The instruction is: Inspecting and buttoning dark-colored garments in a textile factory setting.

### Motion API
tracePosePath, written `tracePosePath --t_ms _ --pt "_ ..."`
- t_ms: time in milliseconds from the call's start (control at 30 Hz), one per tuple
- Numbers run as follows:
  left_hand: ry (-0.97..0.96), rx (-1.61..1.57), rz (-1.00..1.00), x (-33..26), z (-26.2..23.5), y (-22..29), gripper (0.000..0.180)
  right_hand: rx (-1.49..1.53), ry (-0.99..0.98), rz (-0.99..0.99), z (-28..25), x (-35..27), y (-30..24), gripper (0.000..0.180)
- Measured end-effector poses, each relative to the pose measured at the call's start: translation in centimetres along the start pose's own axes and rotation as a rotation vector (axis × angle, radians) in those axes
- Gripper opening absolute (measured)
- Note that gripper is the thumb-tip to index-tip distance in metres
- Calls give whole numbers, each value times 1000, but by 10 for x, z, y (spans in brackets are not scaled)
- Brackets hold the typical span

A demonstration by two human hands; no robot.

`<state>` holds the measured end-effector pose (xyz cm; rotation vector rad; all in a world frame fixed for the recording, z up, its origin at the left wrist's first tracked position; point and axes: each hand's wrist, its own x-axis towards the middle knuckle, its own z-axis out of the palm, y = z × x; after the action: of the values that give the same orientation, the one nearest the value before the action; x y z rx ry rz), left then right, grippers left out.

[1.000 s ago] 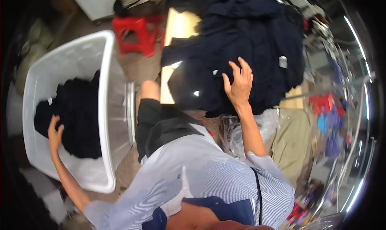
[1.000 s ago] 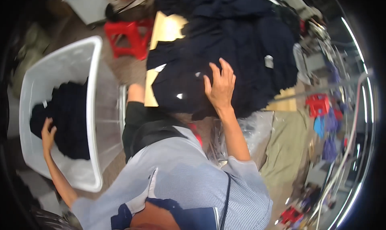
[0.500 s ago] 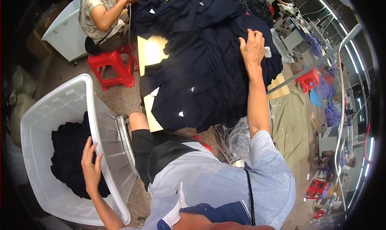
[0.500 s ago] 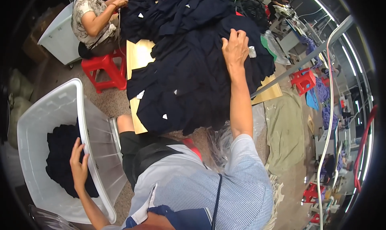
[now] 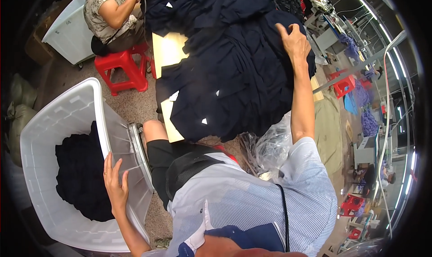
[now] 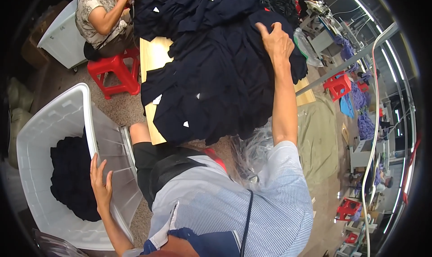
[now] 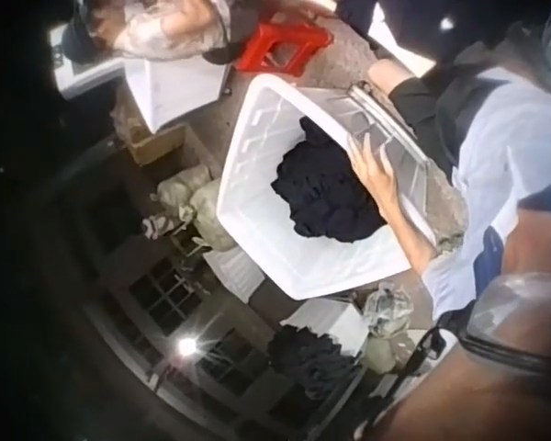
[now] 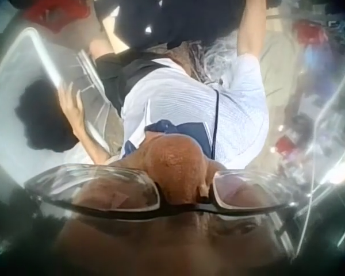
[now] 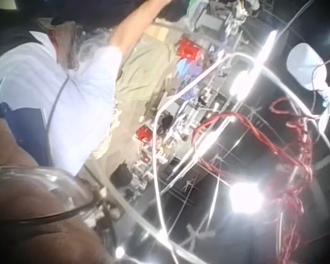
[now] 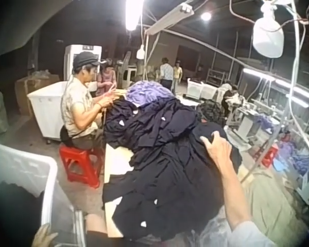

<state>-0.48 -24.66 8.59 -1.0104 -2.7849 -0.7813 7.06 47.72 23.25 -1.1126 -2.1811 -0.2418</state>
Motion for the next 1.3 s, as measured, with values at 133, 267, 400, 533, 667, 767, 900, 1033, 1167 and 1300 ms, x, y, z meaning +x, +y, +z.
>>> tracePosePath --t_ms 133,267,400,533,667,767,900,1033,1167,1300 --pt "-41 -39 33 7 -9 12 49 -142 -212 -75 19 -9 22 70" --pt "-35 -68 141 19 -20 24 51 98 -213 188 32 18 35 57" --pt "-26 -265 120 31 -29 31 53 1528 106 510 -15 48 10 39" --pt "13 -472 167 64 -29 56 54 1381 101 -87 -99 -51 -133 30" --pt "-227 -1360 -191 128 17 85 64 1069 -33 -934 -99 -179 -222 15" --pt "-476 -1987 -499 167 91 105 72 1048 -948 -627 -66 -259 -250 25" --pt "-216 -1405 -905 147 205 83 34 993 -619 -887 -28 -293 -181 34" --pt "94 -1820 -626 123 217 92 36 818 -819 -1028 -43 -303 -139 50" --pt "158 -1919 -825 115 191 75 33 923 -1390 -665 -48 -274 -102 34" --pt "187 -2007 -823 90 155 58 41 978 -716 -182 -33 -263 -84 24"
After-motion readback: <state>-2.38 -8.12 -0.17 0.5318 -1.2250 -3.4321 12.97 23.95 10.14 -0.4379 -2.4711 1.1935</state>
